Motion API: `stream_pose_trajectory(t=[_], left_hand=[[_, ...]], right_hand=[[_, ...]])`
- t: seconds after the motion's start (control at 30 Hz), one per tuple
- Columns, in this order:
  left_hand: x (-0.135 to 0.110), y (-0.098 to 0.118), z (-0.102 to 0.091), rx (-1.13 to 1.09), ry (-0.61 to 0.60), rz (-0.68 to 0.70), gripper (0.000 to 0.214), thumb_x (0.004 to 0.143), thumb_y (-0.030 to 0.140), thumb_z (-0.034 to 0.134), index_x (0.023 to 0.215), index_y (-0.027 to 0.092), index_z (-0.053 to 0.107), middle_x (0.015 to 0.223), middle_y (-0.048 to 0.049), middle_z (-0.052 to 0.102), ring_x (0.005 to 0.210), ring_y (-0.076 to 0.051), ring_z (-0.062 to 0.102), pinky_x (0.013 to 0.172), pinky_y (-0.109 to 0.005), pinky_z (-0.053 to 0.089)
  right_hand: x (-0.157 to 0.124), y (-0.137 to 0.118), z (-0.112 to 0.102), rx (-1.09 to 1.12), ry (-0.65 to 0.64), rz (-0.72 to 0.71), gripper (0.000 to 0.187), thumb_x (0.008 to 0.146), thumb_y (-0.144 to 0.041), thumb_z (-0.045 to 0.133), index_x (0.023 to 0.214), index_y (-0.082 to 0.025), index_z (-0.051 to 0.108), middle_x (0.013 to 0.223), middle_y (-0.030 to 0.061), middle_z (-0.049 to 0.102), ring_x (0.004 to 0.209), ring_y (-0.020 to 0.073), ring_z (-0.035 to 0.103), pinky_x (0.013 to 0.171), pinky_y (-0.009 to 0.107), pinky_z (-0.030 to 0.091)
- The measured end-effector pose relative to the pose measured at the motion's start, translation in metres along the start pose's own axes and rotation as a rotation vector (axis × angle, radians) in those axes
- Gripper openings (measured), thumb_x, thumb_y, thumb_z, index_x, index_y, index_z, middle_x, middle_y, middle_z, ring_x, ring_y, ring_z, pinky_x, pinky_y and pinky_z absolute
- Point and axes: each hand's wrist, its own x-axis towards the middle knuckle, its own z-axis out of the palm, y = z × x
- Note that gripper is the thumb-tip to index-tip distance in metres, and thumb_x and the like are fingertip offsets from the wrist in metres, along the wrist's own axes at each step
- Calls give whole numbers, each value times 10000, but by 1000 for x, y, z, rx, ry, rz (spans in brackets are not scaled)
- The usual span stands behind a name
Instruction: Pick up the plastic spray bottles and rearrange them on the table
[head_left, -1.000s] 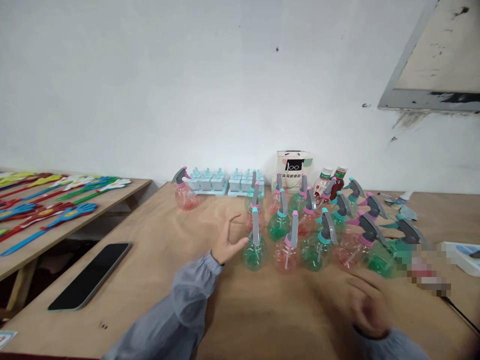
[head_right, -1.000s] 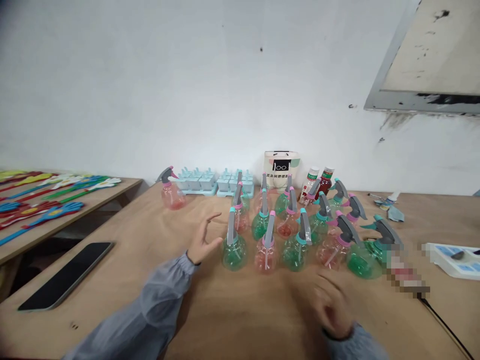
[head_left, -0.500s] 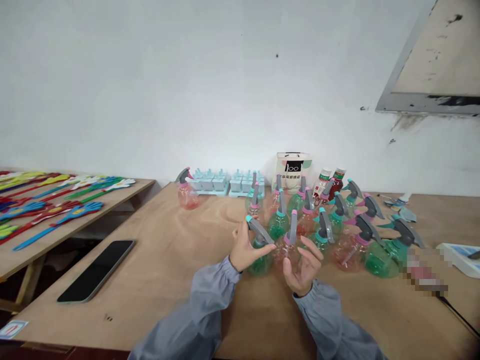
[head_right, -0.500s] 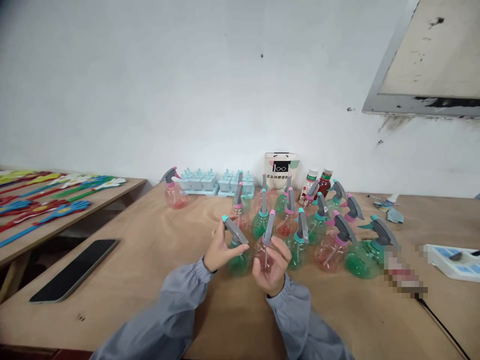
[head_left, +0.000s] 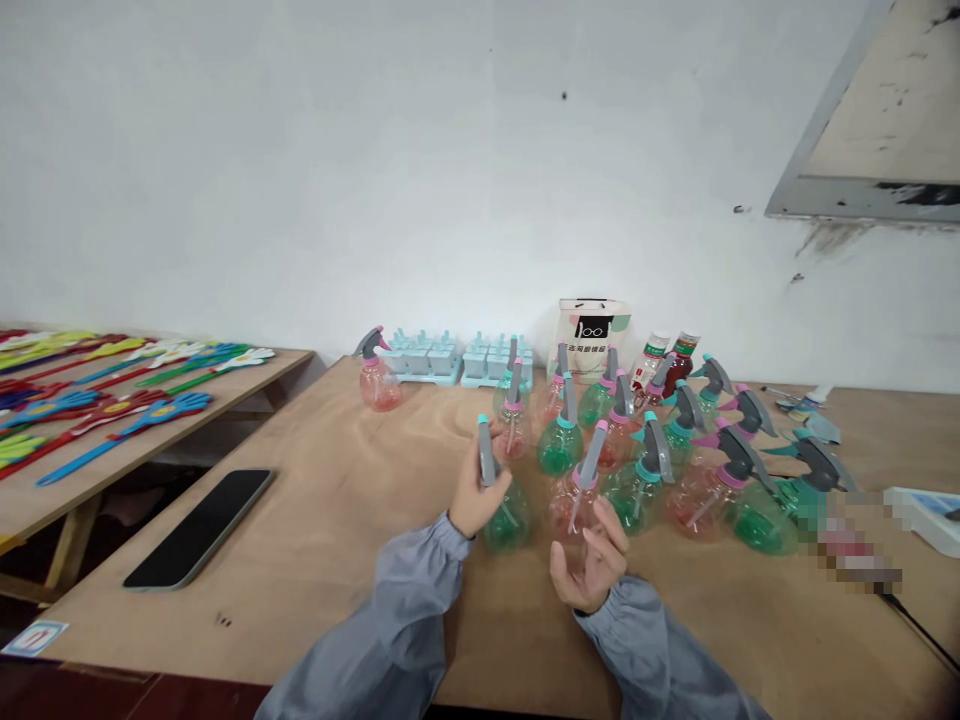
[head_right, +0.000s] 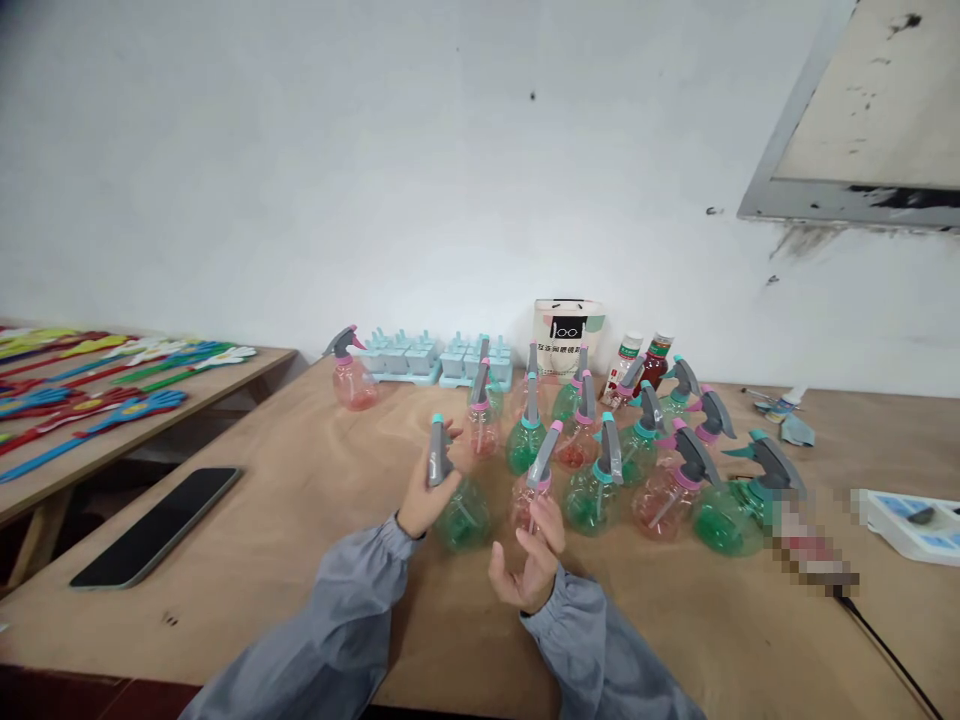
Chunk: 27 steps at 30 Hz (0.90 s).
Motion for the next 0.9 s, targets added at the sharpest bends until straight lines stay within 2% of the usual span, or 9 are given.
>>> stream_pose_trajectory(t=[0.1, 0.2, 0.27, 0.37, 0.47, 0.63, 0.77, 0.9], left_hand=[[10, 1, -19, -91, 60, -79, 601, 723, 359, 667, 1298, 209, 576, 1288, -123, 667, 1291, -297, 583, 1164, -499, 380], [17, 10, -35, -259, 29, -280, 480, 684, 392, 694, 1115, 184, 658, 1078, -111, 750, 1127, -306, 685, 1092, -523, 454], [17, 19, -41, -409, -115, -388, 396, 640, 375, 691, 981, 173, 689, 1004, -116, 765, 1072, -325, 707, 1033, -527, 498], [13, 34, -42, -562, -376, -432, 320, 585, 299, 648, 870, 168, 710, 995, -133, 773, 1062, -350, 709, 968, -516, 536], [9, 48, -36, -579, -485, -422, 284, 566, 266, 609, 819, 184, 707, 970, -121, 777, 1049, -344, 710, 931, -509, 556], [10, 57, -25, -515, -503, -370, 114, 530, 241, 547, 620, 210, 609, 729, -69, 724, 928, -299, 717, 902, -482, 563], [10, 56, -24, -510, -516, -361, 217, 517, 248, 546, 697, 208, 659, 790, -70, 740, 935, -295, 706, 892, -471, 543], [10, 54, -23, -502, -434, -410, 183, 531, 244, 531, 665, 211, 651, 642, -35, 690, 699, -230, 671, 877, -465, 537]], right_hand=[[8, 7, -1, -39, 44, 86, 564, 813, -145, 654, 1311, -306, 443, 1338, 96, 489, 1297, 270, 515, 1056, 573, 487], [14, 19, 0, -18, 24, 227, 593, 823, -177, 685, 1345, -272, 421, 1351, 138, 490, 1317, 301, 511, 1059, 610, 466], [13, 27, 2, 21, -29, 306, 590, 838, -219, 692, 1357, -255, 413, 1325, 149, 521, 1274, 292, 555, 1045, 584, 488], [7, 37, 4, 75, -99, 407, 587, 838, -273, 710, 1347, -227, 421, 1265, 148, 579, 1181, 260, 626, 997, 502, 547], [4, 43, 5, 96, -122, 454, 561, 831, -292, 721, 1315, -213, 448, 1218, 138, 611, 1143, 248, 653, 977, 462, 566], [3, 45, 4, 124, -156, 491, 519, 849, -290, 700, 1298, -203, 454, 1191, 142, 637, 1122, 234, 674, 940, 416, 586], [3, 44, 4, 150, -191, 472, 521, 850, -273, 693, 1304, -213, 444, 1160, 125, 664, 1069, 221, 697, 908, 403, 600], [5, 44, 4, 145, -203, 452, 494, 858, -264, 681, 1295, -220, 455, 1153, 112, 667, 1068, 220, 697, 927, 408, 587]])
